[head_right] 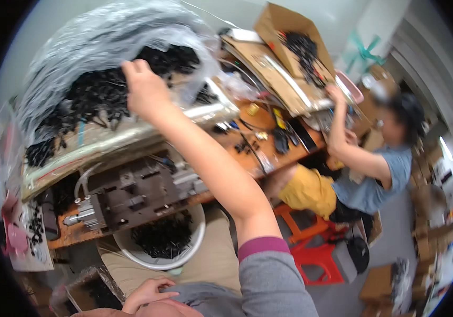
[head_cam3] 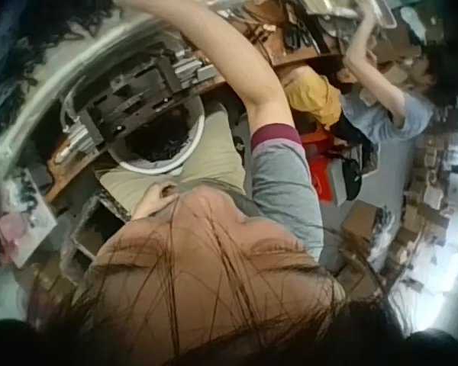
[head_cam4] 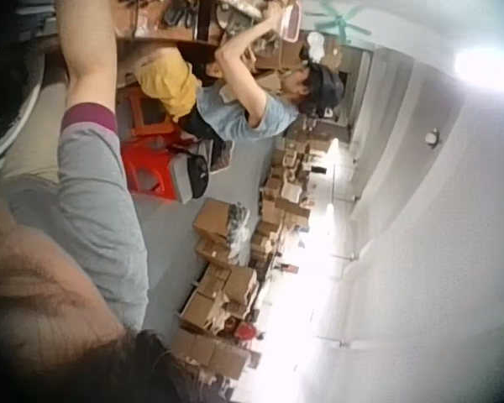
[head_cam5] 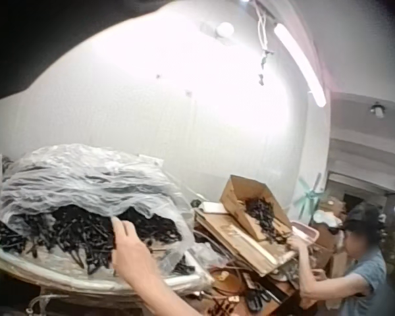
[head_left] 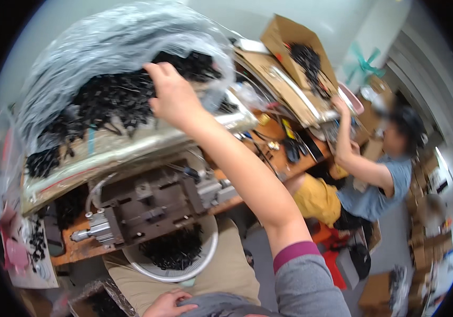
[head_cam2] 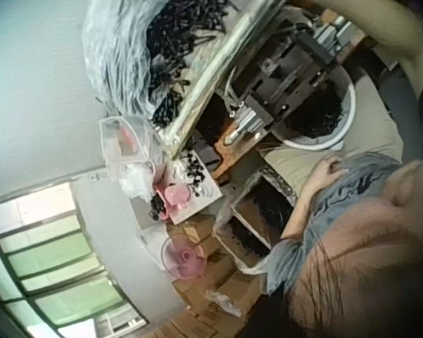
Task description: Assembling small plastic components and wires using a pneumatic clamping or heat-sealing machine at a workbench.
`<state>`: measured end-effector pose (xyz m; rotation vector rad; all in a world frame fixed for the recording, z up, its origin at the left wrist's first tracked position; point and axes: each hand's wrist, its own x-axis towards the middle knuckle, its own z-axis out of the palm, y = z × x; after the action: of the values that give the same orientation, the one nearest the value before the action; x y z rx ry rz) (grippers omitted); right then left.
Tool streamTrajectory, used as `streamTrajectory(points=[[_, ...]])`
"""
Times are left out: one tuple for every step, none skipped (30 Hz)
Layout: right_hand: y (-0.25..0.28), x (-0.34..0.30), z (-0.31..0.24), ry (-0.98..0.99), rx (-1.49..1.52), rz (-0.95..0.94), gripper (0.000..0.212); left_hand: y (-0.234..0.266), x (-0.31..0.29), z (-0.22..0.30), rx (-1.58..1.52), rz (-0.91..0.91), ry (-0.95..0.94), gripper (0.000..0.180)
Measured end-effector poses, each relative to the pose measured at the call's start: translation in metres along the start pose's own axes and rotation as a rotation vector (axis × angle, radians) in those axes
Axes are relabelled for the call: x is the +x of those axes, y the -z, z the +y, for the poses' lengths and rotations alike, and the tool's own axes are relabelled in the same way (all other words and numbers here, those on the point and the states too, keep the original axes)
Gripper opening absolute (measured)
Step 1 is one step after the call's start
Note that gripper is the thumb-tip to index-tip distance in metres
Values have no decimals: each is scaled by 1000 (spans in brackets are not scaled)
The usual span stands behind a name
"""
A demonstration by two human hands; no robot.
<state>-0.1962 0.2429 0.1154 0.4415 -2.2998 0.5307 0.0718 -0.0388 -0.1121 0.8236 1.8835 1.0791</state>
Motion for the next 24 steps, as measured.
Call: streamTrajectory(points=[[11, -12, -18, 52, -2, 31, 67, -2, -9, -4, -65, 15, 81, 28], [24, -31, -25, 218, 20, 163, 64, -7, -16, -5, -54, 10, 178, 26], [35, -53, -31, 313, 17, 188, 64, -11, -16, -4, -37, 21, 263, 24], [47, -76, -39, 370, -1, 197, 64, -13, -11, -3, -19, 51, 329, 22], [56, -104, -46, 349, -16, 151, 63, -18, -8, -3, 23, 98, 270, 19], [60, -132, -54, 322, 24, 79, 68, -20, -5, -9, 188, 188, 194, 16], [64, -160, -58, 264, 91, -16, 69, -24, -1, -16, 348, 283, 113, 14], [63, -191, -62, 210, 133, -64, 71, -30, 7, -23, 497, 378, 28, 12], [61, -224, -66, 144, 191, -175, 70, -26, 15, -36, 578, 346, 68, 25], [60, -256, -72, 134, 243, -232, 61, -30, 29, -47, 639, 360, 66, 23], [60, -288, -83, 70, 359, -292, 49, -33, 43, -57, 706, 375, 69, 22], [57, -322, -99, 31, 476, -264, 39, -32, 52, -64, 781, 391, 71, 21], [61, -340, -123, 26, 626, -239, 32, -33, 56, -66, 830, 344, 63, 20], [62, -360, -142, 61, 746, -371, 30, -34, 60, -68, 875, 313, 58, 19], [49, -387, -150, 65, 1017, -517, 36, -34, 62, -74, 853, 267, 20, 19], [52, -385, -152, -144, 1133, -632, 39, -32, 60, -78, 806, 274, 9, 19], [56, -382, -153, -357, 1244, -745, 41, -26, 58, -83, 759, 282, -1, 19], [64, -377, -155, -576, 1344, -879, 44, -28, 55, -88, 694, 302, -3, 19], [70, -366, -153, -480, 1388, -906, 46, -28, 52, -78, 679, 306, 25, 18], [67, -368, -158, -453, 1514, -896, 45, -39, 52, -78, 668, 307, 27, 18], [59, -369, -162, -508, 1610, -976, 45, -42, 51, -79, 668, 322, 33, 18], [49, -373, -169, -551, 1713, -1050, 45, -41, 47, -81, 680, 340, 44, 18], [38, -382, -175, -481, 1692, -1031, 43, -45, 46, -89, 675, 359, 30, 19], [20, -393, -178, -409, 1673, -1017, 42, -44, 45, -92, 663, 362, 35, 19]])
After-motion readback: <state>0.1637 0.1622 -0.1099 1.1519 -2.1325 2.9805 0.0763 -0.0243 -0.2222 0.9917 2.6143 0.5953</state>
